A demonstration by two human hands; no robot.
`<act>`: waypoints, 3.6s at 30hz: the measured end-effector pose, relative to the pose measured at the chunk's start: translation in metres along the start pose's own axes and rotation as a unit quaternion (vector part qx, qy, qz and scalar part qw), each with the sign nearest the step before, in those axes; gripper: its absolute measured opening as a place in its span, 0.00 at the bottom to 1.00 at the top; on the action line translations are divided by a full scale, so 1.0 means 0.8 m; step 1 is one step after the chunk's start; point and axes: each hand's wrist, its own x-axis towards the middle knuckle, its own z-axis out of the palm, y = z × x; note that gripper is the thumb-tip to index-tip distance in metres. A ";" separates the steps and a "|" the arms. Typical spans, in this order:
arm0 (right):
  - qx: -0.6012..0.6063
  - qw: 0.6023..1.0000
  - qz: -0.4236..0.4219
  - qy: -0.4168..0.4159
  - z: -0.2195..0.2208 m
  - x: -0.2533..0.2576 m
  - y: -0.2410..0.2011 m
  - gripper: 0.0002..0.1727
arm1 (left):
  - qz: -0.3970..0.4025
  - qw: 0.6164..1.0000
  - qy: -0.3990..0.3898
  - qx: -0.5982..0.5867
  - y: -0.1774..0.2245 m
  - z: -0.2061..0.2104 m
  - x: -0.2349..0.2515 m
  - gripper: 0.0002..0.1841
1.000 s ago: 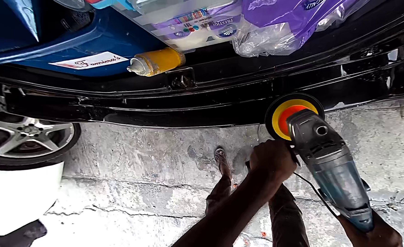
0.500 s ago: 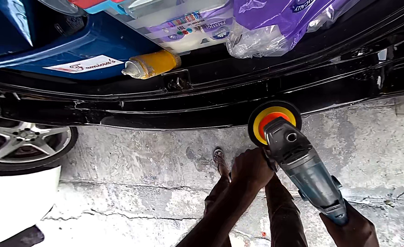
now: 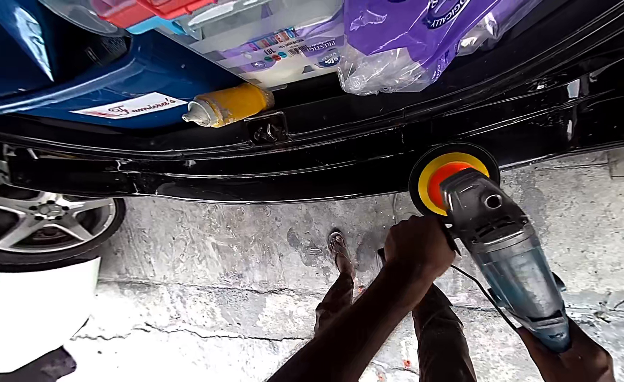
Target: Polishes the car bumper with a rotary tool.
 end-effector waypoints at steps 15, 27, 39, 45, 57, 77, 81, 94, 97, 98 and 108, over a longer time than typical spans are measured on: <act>-0.036 0.998 -0.027 -0.036 0.061 -0.043 -0.080 0.28 | -0.008 1.000 0.009 -0.022 -0.140 0.014 -0.016 0.16; -0.105 0.976 -0.192 -0.013 0.225 -0.085 -0.299 0.30 | -0.076 0.979 0.128 -0.137 -0.463 -0.027 -0.040 0.17; -0.095 0.982 -0.155 -0.045 0.202 -0.091 -0.282 0.30 | -0.065 0.989 0.055 -0.120 -0.432 -0.043 -0.040 0.16; -0.091 0.989 -0.111 -0.042 0.173 -0.094 -0.260 0.28 | 0.004 0.995 0.015 -0.096 -0.382 -0.044 -0.027 0.14; -0.092 0.977 -0.191 -0.026 0.270 -0.100 -0.353 0.27 | -0.100 0.982 0.111 -0.114 -0.536 -0.051 -0.033 0.16; 0.066 0.993 0.091 0.039 0.111 -0.073 -0.078 0.24 | 0.172 0.984 0.038 -0.011 -0.103 -0.030 0.004 0.08; 0.061 0.992 0.107 0.039 0.106 -0.074 -0.079 0.24 | 0.192 0.980 0.043 0.007 -0.088 -0.027 0.007 0.08; -0.014 0.997 -0.068 -0.035 0.138 -0.075 -0.164 0.29 | -0.066 0.996 0.061 -0.013 -0.258 -0.015 -0.028 0.15; -0.010 0.999 -0.048 -0.021 0.118 -0.068 -0.144 0.29 | -0.047 0.998 0.032 -0.008 -0.214 -0.025 -0.023 0.16; -0.010 0.999 -0.038 -0.012 0.109 -0.066 -0.135 0.29 | -0.040 0.999 0.019 -0.004 -0.193 -0.028 -0.020 0.18; 0.071 0.989 0.118 0.056 0.040 -0.035 -0.015 0.26 | 0.187 0.981 0.038 0.031 0.017 -0.029 0.018 0.10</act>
